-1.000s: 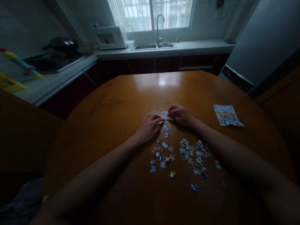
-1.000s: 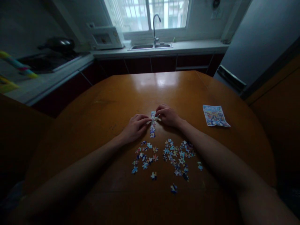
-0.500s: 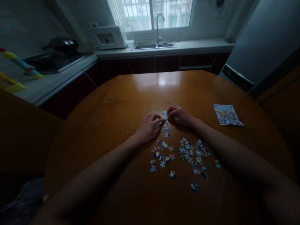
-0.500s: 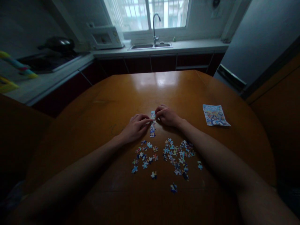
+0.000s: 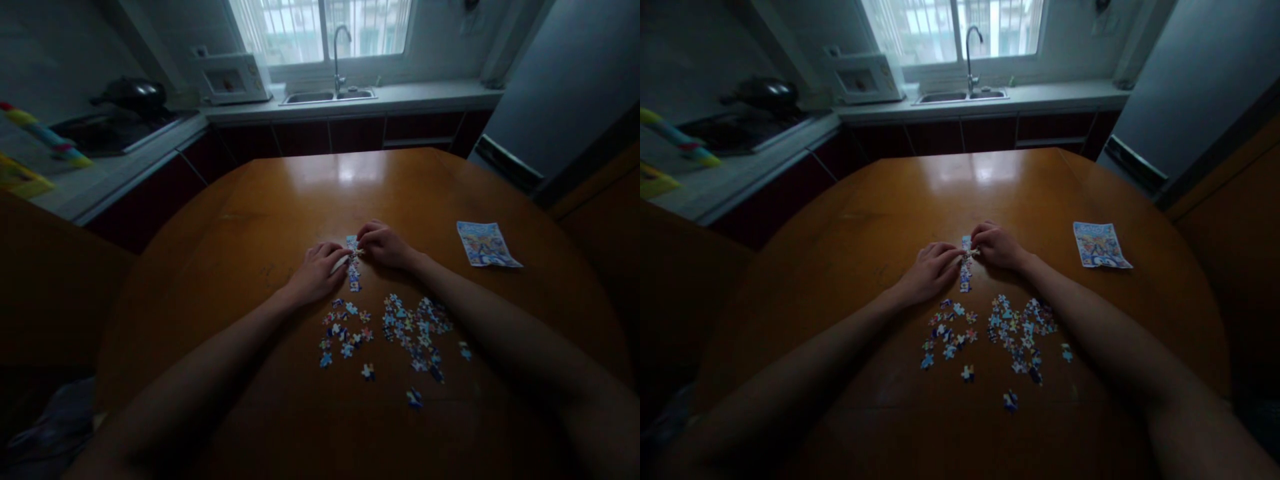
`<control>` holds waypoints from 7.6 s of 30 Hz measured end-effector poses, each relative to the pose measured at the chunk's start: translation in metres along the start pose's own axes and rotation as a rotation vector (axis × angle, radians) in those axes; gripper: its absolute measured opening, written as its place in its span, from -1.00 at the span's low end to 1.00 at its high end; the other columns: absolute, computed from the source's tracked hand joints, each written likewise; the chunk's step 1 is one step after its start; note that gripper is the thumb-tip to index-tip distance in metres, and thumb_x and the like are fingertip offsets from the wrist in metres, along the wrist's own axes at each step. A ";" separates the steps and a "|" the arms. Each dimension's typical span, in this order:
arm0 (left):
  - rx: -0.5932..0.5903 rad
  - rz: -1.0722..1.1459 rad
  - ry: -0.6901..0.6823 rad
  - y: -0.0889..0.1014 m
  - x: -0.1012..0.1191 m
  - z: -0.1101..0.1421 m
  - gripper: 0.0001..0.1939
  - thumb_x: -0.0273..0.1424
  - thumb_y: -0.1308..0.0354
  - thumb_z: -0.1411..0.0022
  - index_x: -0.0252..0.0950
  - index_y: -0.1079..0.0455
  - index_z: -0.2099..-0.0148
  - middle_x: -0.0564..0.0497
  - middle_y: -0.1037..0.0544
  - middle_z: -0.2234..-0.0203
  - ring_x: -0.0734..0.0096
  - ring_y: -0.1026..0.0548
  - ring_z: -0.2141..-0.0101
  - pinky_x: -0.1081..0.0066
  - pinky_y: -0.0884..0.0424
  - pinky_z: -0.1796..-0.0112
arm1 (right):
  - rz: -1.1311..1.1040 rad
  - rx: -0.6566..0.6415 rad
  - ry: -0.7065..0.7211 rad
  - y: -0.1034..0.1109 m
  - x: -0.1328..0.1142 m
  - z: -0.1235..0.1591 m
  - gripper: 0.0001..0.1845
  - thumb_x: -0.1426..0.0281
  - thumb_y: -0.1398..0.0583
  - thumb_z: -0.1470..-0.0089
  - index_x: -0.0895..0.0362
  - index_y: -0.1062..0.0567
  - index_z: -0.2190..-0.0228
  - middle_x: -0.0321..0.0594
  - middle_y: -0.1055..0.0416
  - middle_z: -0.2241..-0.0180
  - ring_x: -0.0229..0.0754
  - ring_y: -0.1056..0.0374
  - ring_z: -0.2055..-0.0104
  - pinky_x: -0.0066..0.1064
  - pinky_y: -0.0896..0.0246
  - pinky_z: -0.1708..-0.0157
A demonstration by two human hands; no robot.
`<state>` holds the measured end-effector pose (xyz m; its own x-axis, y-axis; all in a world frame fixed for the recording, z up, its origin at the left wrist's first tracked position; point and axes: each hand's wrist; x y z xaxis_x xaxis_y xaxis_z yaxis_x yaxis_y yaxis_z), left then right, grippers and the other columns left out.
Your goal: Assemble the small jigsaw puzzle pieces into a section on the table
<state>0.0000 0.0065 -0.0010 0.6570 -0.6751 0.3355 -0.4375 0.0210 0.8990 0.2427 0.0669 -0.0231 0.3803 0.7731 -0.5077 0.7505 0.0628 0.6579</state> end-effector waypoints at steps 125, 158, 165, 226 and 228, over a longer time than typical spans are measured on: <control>-0.011 -0.068 0.010 -0.002 -0.007 -0.002 -0.64 -0.29 -0.03 -0.40 -0.18 -0.36 -0.18 -0.10 -0.44 -0.07 0.11 -0.33 -0.09 0.05 -0.27 -0.14 | -0.310 0.387 -0.727 0.007 0.010 -0.011 -0.74 0.56 -0.07 0.17 0.19 -0.56 0.54 -0.21 -0.51 0.53 -0.21 -0.45 0.56 -0.47 -0.28 0.54; -0.311 -0.053 -0.437 -0.028 0.098 0.028 -0.46 -0.04 0.12 -0.47 -0.05 -0.14 -0.39 0.07 -0.17 -0.38 -0.01 -0.14 -0.27 -0.03 -0.09 -0.20 | -0.330 0.340 -0.725 0.008 0.009 -0.011 -0.71 0.58 -0.05 0.15 0.24 -0.58 0.49 -0.24 -0.47 0.62 -0.29 -0.37 0.62 -0.56 -0.07 0.65; -0.324 -0.006 -0.455 -0.022 0.100 0.028 -0.44 -0.03 0.13 -0.47 -0.13 -0.16 -0.38 -0.02 -0.24 -0.34 -0.01 -0.18 -0.22 -0.03 -0.12 -0.18 | -0.335 0.319 -0.744 0.006 0.014 -0.010 -0.70 0.57 -0.05 0.12 0.23 -0.59 0.45 -0.26 -0.45 0.66 -0.27 -0.37 0.64 -0.56 -0.06 0.66; -0.206 0.147 -0.414 -0.012 0.095 0.021 -0.87 -0.34 -0.10 -0.43 -0.23 -0.46 0.12 0.02 -0.55 0.25 0.31 -0.36 0.17 0.31 -0.22 0.12 | -0.383 0.332 -0.753 0.007 0.013 -0.009 -0.76 0.56 -0.07 0.20 0.20 -0.54 0.52 -0.22 -0.48 0.60 -0.19 -0.49 0.55 -0.52 -0.23 0.57; -0.125 0.226 -0.395 -0.005 0.091 0.016 -0.80 -0.33 -0.08 -0.44 -0.19 -0.47 -0.01 0.01 -0.55 0.26 0.32 -0.38 0.20 0.32 -0.25 0.13 | -0.382 0.330 -0.758 0.008 0.011 -0.010 -0.76 0.55 -0.07 0.20 0.20 -0.54 0.52 -0.22 -0.48 0.60 -0.19 -0.49 0.55 -0.52 -0.24 0.57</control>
<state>0.0522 -0.0673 0.0209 0.2591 -0.8717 0.4159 -0.4492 0.2724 0.8509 0.2479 0.0821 -0.0179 0.2400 0.1077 -0.9648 0.9706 -0.0450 0.2364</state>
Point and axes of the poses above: each hand's wrist, its own z-axis away from the middle knuckle, its own y-axis out of the back of the hand, x = y × z
